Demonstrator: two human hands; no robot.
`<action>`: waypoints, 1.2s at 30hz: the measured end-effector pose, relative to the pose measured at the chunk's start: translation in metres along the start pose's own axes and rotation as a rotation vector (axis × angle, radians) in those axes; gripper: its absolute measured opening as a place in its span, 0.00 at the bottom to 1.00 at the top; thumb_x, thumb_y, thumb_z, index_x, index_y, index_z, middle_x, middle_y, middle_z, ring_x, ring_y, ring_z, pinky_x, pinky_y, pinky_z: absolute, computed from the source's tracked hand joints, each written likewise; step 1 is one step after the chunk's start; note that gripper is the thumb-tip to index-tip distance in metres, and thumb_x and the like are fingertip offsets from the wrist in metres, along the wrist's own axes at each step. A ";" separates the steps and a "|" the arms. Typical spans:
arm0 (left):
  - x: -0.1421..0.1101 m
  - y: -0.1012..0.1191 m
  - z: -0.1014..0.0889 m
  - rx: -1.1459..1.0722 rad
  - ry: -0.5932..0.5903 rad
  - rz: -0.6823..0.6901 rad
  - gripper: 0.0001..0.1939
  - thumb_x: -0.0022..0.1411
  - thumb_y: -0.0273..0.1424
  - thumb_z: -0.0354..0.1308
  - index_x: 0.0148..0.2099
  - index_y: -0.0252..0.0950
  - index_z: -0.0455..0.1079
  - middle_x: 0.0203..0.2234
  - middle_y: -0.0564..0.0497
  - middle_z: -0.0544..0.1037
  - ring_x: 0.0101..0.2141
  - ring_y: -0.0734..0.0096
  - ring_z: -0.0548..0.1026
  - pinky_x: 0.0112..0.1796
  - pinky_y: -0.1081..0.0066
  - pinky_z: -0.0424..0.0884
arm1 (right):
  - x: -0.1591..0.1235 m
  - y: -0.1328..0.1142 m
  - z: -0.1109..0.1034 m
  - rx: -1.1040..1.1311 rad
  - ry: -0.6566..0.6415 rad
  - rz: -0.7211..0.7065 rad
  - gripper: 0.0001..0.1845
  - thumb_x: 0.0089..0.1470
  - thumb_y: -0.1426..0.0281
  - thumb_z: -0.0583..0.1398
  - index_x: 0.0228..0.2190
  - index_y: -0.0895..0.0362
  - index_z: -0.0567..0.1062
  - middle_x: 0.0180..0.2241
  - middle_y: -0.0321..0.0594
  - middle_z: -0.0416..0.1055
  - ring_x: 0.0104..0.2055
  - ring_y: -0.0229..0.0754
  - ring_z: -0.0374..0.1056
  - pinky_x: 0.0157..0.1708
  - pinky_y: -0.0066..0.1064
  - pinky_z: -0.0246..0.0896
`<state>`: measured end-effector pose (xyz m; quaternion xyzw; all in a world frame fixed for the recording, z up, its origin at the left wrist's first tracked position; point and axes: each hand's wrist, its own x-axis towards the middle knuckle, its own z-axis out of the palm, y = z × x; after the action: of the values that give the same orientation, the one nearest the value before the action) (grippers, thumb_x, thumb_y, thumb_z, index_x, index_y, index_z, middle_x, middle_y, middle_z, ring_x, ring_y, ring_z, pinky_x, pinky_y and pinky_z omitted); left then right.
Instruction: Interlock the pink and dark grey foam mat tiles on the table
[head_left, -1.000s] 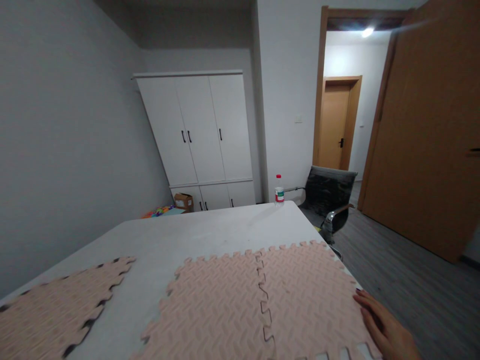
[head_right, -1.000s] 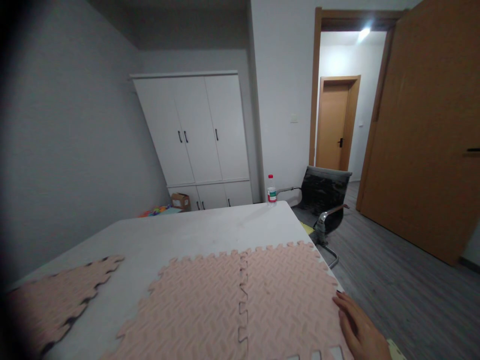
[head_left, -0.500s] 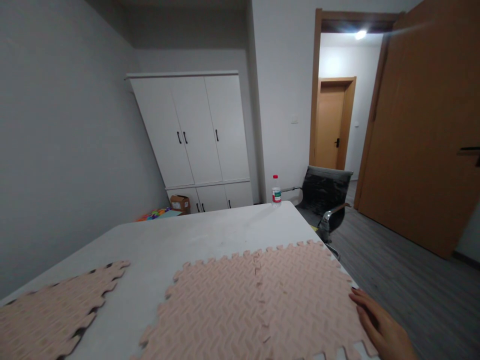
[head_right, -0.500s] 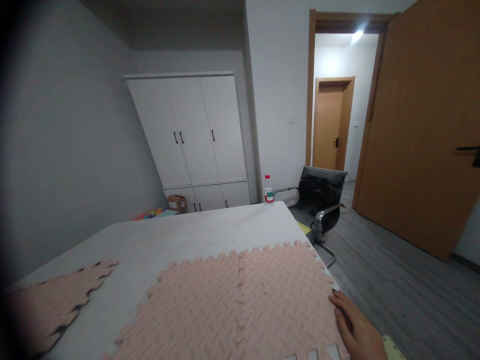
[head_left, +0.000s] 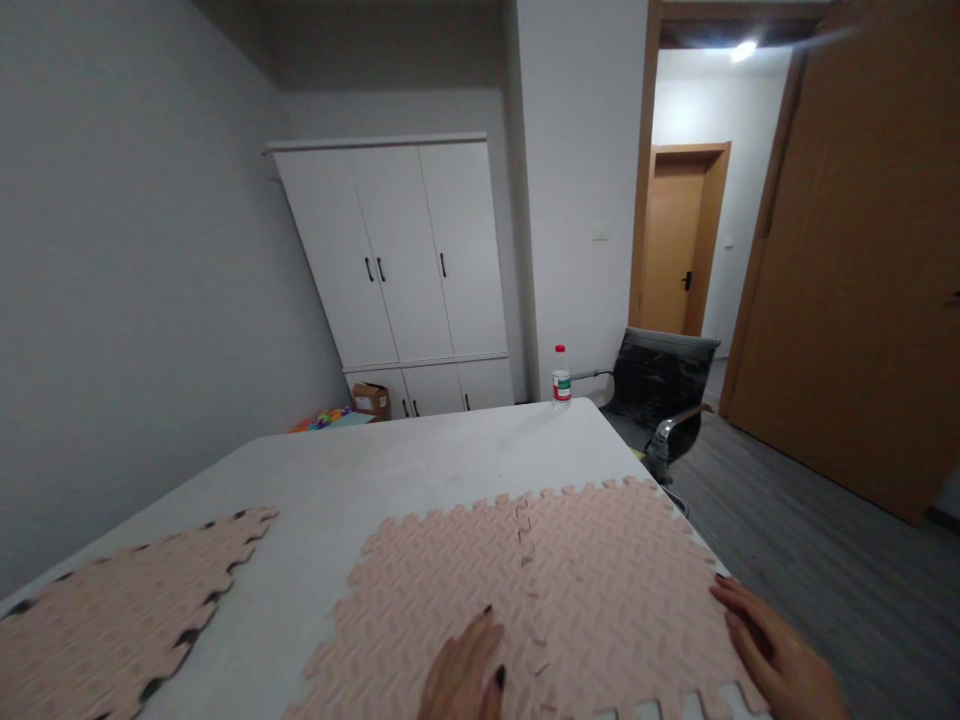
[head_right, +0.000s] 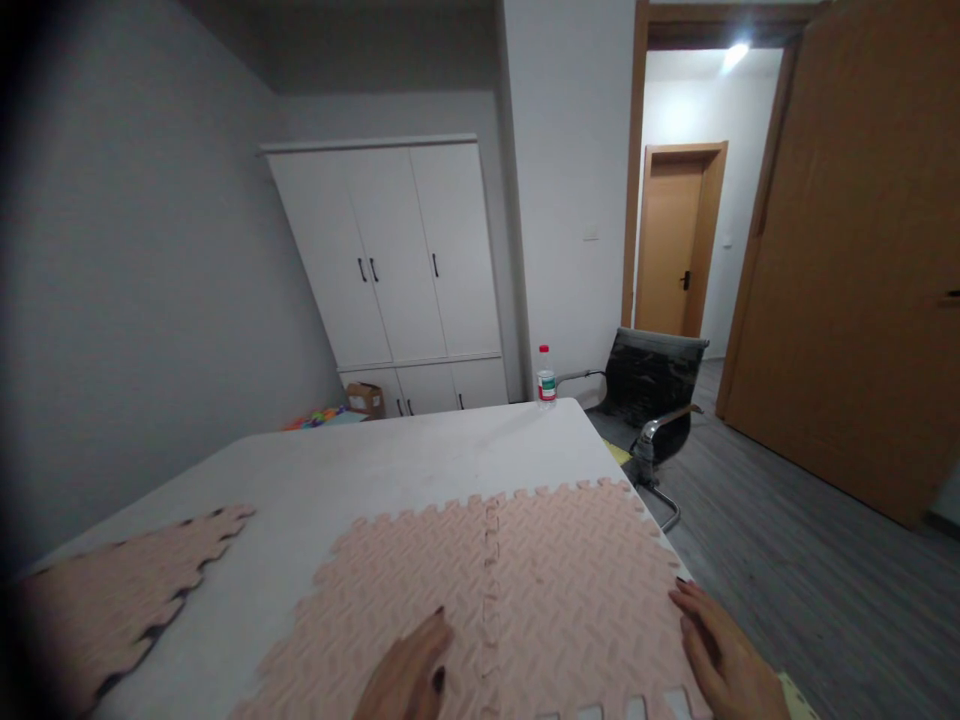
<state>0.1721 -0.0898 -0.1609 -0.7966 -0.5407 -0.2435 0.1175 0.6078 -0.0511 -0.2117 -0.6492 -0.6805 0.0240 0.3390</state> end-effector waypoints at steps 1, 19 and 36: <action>0.006 0.010 0.016 0.056 -0.049 0.072 0.23 0.57 0.30 0.47 0.56 0.44 0.60 0.52 0.55 0.69 0.49 0.71 0.70 0.46 0.70 0.71 | 0.000 0.001 0.001 0.003 -0.003 -0.002 0.20 0.55 0.58 0.51 0.46 0.48 0.69 0.53 0.36 0.66 0.53 0.43 0.63 0.51 0.38 0.61; 0.032 0.031 0.035 0.136 -0.301 0.206 0.33 0.64 0.37 0.37 0.61 0.42 0.18 0.59 0.54 0.50 0.57 0.63 0.59 0.50 0.60 0.68 | 0.001 0.008 0.003 -0.038 -0.062 -0.004 0.20 0.55 0.57 0.50 0.48 0.47 0.67 0.53 0.36 0.65 0.53 0.41 0.64 0.50 0.34 0.62; 0.044 0.025 -0.022 -0.432 -0.523 -0.140 0.32 0.62 0.48 0.36 0.64 0.44 0.36 0.64 0.54 0.38 0.63 0.71 0.39 0.61 0.58 0.42 | 0.012 -0.005 -0.019 0.113 -0.094 -0.004 0.22 0.53 0.55 0.50 0.45 0.51 0.71 0.51 0.40 0.67 0.51 0.45 0.65 0.51 0.37 0.60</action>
<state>0.2028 -0.0736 -0.1177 -0.7994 -0.5419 -0.1472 -0.2136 0.6134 -0.0492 -0.1893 -0.6259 -0.6944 0.0924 0.3427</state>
